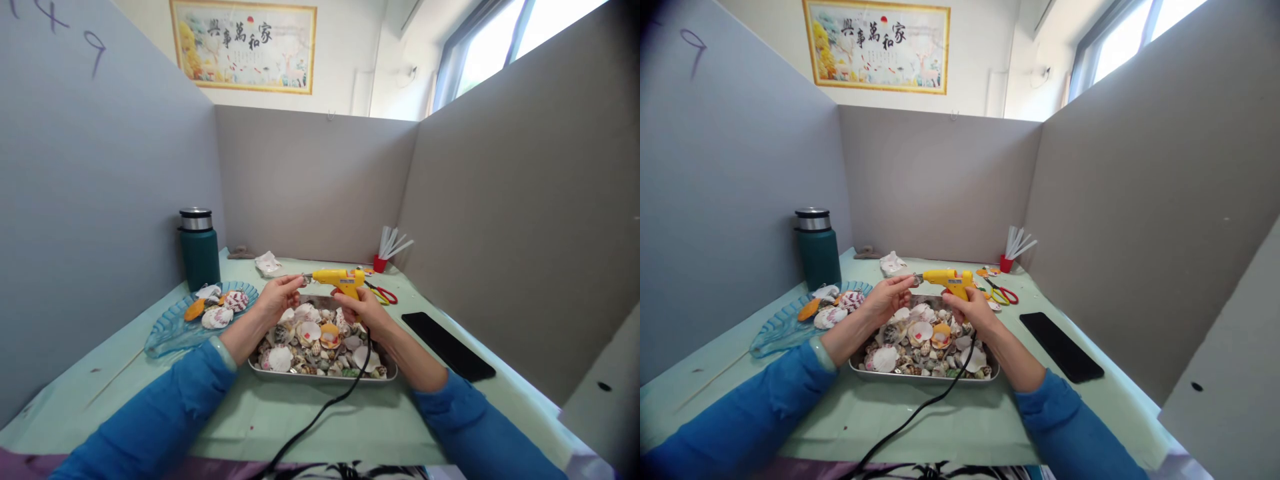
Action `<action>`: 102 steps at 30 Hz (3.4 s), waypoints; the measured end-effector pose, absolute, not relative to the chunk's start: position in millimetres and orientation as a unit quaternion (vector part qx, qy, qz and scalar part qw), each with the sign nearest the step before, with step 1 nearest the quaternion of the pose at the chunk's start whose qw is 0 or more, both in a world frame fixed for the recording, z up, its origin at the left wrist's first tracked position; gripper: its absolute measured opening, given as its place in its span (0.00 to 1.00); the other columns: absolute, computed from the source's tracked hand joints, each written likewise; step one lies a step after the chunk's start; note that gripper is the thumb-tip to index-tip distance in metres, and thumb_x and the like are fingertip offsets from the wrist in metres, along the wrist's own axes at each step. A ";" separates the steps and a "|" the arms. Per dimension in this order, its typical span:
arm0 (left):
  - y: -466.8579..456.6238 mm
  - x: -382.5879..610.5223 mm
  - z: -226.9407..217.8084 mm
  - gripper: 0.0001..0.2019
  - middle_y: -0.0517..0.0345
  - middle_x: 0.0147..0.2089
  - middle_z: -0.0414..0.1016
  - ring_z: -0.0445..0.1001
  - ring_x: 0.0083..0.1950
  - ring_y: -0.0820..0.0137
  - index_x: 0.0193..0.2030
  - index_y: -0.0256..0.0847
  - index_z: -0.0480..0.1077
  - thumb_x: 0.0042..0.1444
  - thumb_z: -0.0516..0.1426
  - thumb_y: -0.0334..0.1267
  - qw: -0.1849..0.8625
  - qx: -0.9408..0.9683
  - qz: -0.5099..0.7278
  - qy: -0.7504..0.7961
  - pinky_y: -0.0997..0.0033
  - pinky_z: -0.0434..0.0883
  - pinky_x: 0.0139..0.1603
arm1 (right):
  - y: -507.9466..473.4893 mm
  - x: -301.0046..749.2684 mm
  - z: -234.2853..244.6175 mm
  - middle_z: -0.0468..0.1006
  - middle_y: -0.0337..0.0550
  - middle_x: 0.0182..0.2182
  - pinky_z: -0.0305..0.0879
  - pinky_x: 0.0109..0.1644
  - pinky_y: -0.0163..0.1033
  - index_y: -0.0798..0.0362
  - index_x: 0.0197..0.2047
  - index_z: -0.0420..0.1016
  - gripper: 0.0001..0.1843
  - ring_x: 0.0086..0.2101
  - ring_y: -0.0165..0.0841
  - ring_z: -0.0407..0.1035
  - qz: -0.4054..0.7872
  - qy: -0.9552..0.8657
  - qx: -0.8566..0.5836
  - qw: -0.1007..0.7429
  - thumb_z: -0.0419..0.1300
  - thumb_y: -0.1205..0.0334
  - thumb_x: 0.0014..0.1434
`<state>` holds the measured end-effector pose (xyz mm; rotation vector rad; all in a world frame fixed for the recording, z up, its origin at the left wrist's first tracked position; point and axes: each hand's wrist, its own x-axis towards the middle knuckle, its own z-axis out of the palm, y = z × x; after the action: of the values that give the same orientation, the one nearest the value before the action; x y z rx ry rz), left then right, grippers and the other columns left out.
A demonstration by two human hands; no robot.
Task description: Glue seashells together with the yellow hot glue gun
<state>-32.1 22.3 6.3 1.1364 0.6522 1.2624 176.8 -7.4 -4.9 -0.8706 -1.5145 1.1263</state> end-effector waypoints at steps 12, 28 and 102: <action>22.2 -33.0 8.3 0.13 0.59 0.29 0.69 0.62 0.19 0.82 0.33 0.34 0.72 0.42 0.65 0.40 0.613 0.496 0.558 0.260 0.77 0.61 0.20 | -13.4 174.8 2.5 0.58 0.30 0.12 0.48 0.20 0.33 0.55 0.28 0.67 0.15 0.15 0.23 0.50 0.455 -0.638 -0.382 0.490 0.62 0.51 0.49; 23.4 -32.4 6.4 0.14 0.54 0.33 0.73 0.64 0.21 0.81 0.35 0.33 0.73 0.42 0.65 0.40 0.621 0.495 0.535 0.289 0.78 0.63 0.22 | -9.6 175.4 -0.8 0.57 0.29 0.13 0.48 0.19 0.32 0.55 0.30 0.67 0.15 0.15 0.22 0.49 0.472 -0.624 -0.364 0.505 0.63 0.52 0.49; 22.6 -33.7 8.4 0.14 0.58 0.32 0.69 0.63 0.21 0.82 0.36 0.34 0.73 0.43 0.65 0.39 0.621 0.494 0.550 0.260 0.77 0.61 0.21 | -6.6 175.8 -4.2 0.58 0.30 0.10 0.46 0.19 0.31 0.55 0.27 0.67 0.15 0.14 0.23 0.50 0.419 -0.642 -0.405 0.498 0.62 0.51 0.50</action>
<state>-33.7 22.6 8.4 1.1351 0.5978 1.2650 175.8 -6.6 -4.2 -0.9799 -1.5528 1.0152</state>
